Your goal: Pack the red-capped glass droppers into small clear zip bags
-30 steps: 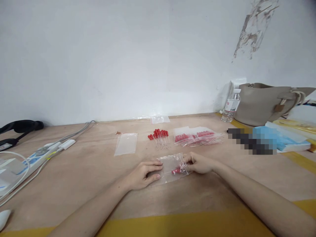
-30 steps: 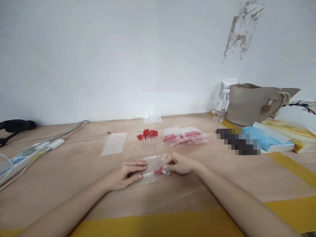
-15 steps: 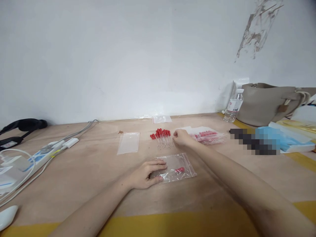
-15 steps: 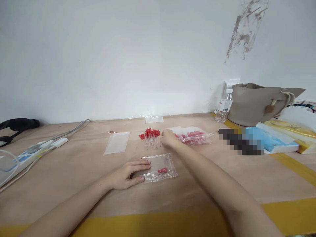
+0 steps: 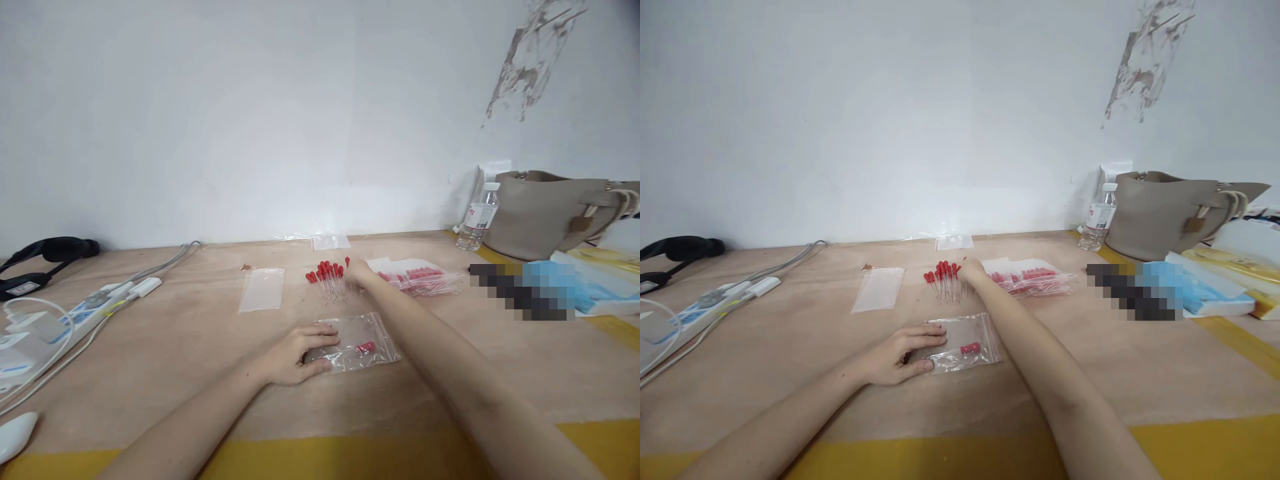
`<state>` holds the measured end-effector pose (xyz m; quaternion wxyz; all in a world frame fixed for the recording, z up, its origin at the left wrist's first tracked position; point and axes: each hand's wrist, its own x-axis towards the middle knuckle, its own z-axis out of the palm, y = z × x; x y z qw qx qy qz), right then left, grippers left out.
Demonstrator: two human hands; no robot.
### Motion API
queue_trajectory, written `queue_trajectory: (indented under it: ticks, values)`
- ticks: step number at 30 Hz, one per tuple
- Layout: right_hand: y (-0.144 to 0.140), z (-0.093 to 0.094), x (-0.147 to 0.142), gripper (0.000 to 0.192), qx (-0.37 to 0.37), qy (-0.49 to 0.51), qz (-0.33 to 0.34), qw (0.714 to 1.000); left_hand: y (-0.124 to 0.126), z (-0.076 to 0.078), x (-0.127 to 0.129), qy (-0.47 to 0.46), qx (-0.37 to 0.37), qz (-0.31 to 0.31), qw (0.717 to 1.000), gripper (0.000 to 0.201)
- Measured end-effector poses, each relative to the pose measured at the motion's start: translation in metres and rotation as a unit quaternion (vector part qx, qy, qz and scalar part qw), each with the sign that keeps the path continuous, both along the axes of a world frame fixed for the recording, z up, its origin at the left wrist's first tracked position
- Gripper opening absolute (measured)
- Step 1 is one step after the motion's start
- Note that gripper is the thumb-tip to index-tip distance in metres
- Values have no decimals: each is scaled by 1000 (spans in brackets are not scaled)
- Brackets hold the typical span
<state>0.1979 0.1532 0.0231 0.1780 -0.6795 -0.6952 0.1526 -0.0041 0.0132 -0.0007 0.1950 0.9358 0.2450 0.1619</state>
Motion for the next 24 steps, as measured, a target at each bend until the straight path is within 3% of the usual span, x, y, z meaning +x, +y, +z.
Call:
queue_trajectory:
  ticks: [4, 7, 10, 12, 15, 18, 24]
  values:
    - [-28, 12, 28, 20, 3, 112, 3, 994, 1, -1, -1, 5, 2, -1, 1000, 42]
    - [-63, 8, 57, 24, 8, 203, 31, 979, 2, -2, -1, 5, 5, -2, 1000, 43]
    - [-97, -7, 79, 26, 56, 437, 46, 896, 2, -4, -2, 4, 8, -1, 1000, 42]
    - [-112, -21, 88, 43, 95, 503, 7, 859, 2, -4, -2, 4, 5, 1, 1000, 43]
    - [-124, -37, 91, 63, 122, 543, -51, 829, 2, -4, -2, 2, 2, 1, 1000, 43]
    - [-129, -46, 85, 63, 87, 580, -66, 807, 1, -3, -1, 2, 4, 6, 1000, 43]
    - [-136, -43, 74, 28, -66, 655, -53, 751, 0, -2, 0, 11, 5, 15, 1000, 49]
